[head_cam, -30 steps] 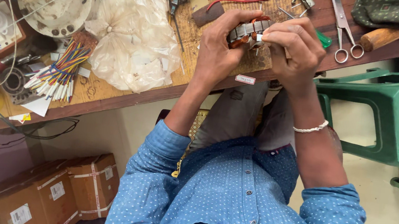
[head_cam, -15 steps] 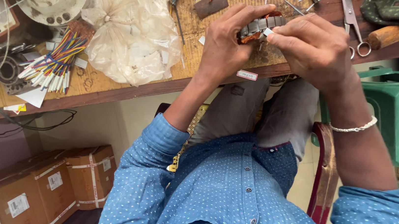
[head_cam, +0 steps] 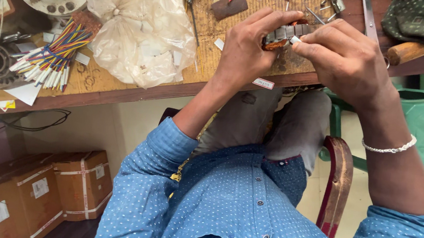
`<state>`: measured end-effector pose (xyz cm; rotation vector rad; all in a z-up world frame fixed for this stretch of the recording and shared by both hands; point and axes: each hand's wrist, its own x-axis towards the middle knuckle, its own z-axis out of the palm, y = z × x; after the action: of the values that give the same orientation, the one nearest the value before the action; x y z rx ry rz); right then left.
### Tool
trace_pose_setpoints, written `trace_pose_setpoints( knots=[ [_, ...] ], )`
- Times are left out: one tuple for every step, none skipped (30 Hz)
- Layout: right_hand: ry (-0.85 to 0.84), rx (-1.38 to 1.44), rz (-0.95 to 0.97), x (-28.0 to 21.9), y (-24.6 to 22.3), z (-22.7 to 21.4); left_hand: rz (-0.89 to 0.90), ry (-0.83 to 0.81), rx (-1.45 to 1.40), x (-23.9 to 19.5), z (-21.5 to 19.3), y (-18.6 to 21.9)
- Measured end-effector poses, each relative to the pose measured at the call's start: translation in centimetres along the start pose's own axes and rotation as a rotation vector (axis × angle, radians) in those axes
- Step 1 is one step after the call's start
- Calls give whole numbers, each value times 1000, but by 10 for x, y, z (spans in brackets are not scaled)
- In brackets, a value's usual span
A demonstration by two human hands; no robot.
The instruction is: The person works on a small electrical component, likely a motor stator, at a cluttered workbench. They use a screwdriver to adjust parts and handle small white insulating pieces, inserting them into the component's slots. The person also uses scissors to trim a piece of material.
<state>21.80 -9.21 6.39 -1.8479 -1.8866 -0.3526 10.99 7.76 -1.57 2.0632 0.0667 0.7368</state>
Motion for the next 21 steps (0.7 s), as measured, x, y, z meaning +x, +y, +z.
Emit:
trace_pose_setpoints(
  knots=[
    [-5,-2,6,2,0,-1,-4,7,-11,0,0,0],
    [-19,-2,16,3,-1,-2,-9,15,-21,1,0,0],
    [-34,0,24,5,-2,-4,-3,15,-22,1,0,-1],
    [-49,2,31,7,-3,-6,3,15,-24,3,0,-2],
    [-67,-7,34,9,-4,-7,7,16,-22,2,0,-2],
    [-85,-17,36,11,-5,-9,11,15,-31,2,0,-3],
    [-102,-28,37,13,-5,-11,17,14,-39,2,0,-4],
    [-121,-41,44,14,-6,-12,23,13,-47,1,0,-4],
    [-137,-57,50,15,-7,-13,12,12,-49,2,0,-5],
    [-154,-74,56,16,-8,-13,2,11,-51,2,0,-5],
    [-144,-72,50,17,-8,-13,-7,12,-54,2,1,-5],
    [-133,-71,45,16,-7,-11,-9,19,-56,2,0,-6],
    [-126,-69,39,15,-6,-9,-14,27,-60,1,1,-5],
    [-111,-69,48,12,-7,-6,-18,35,-63,1,3,-6],
    [-94,-69,52,9,-7,-1,-35,30,-70,2,3,-6],
    [-78,-69,57,6,-7,4,-53,25,-77,3,4,-6],
    [-49,-92,60,2,-8,10,-70,21,-82,3,4,-6],
    [-20,-114,62,-1,-10,15,-76,36,-84,3,4,-6],
    [12,-135,68,-5,-13,20,-81,49,-86,2,4,-4],
    [29,-148,74,-9,-14,24,-87,62,-87,0,4,-3],
    [51,-162,84,-11,-16,27,-88,70,-100,-1,4,-1]
  ],
)
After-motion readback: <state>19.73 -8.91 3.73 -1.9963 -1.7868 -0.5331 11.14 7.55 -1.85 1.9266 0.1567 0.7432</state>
